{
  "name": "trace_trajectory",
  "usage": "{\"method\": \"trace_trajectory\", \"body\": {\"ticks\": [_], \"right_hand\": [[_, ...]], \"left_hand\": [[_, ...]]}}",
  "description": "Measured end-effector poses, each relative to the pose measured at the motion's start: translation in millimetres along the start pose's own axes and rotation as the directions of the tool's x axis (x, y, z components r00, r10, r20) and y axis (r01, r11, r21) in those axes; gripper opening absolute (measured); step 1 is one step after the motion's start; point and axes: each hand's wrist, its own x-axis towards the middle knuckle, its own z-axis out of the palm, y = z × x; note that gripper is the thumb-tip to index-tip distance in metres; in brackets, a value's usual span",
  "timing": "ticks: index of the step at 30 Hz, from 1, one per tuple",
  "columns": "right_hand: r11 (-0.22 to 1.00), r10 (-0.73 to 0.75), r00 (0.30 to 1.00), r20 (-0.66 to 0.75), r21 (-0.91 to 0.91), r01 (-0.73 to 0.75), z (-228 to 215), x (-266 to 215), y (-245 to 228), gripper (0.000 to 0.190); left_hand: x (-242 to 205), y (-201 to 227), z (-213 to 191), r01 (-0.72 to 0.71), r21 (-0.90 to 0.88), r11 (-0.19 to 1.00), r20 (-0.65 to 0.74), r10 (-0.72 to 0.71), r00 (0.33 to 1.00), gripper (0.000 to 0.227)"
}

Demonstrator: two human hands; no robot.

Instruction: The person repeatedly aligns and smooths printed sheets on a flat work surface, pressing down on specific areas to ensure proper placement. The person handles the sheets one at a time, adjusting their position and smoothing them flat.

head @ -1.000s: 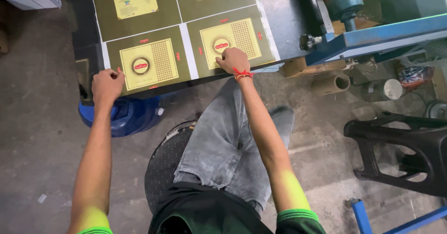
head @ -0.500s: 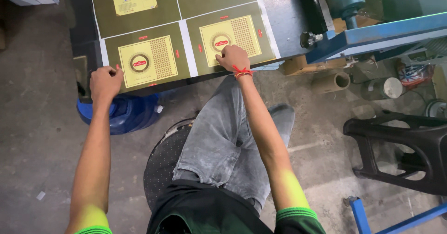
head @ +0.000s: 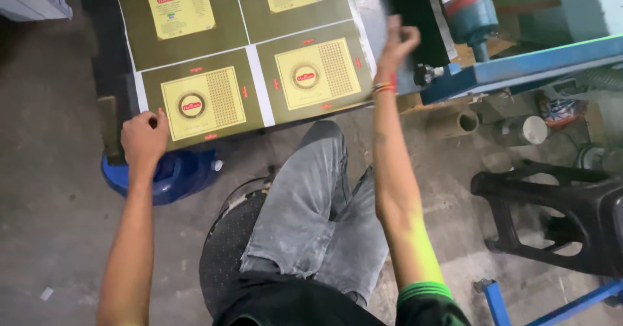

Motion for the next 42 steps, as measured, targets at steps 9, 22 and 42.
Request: {"method": "trace_trajectory", "body": {"ticks": [9, 22, 42], "right_hand": [[0.913, -0.015, 0.992, -0.127, 0.403, 0.065, -3, 110, -62, 0.053], [0.697, 0.234, 0.972, -0.011, 0.699, -0.16, 35, 74, -64, 0.044], [0.315, 0.603, 0.542, 0.586, 0.449, -0.836, 106, -187, 21, 0.034]], "left_hand": [[3, 12, -8, 0.003, 0.031, 1.0, 0.012, -0.003, 1.0, 0.037], [4, 10, -8, 0.036, 0.023, 0.999, -0.003, -0.036, 0.999, 0.037], [19, 57, 72, 0.576, -0.598, 0.556, 0.671, -0.046, 0.74, 0.074]]}}
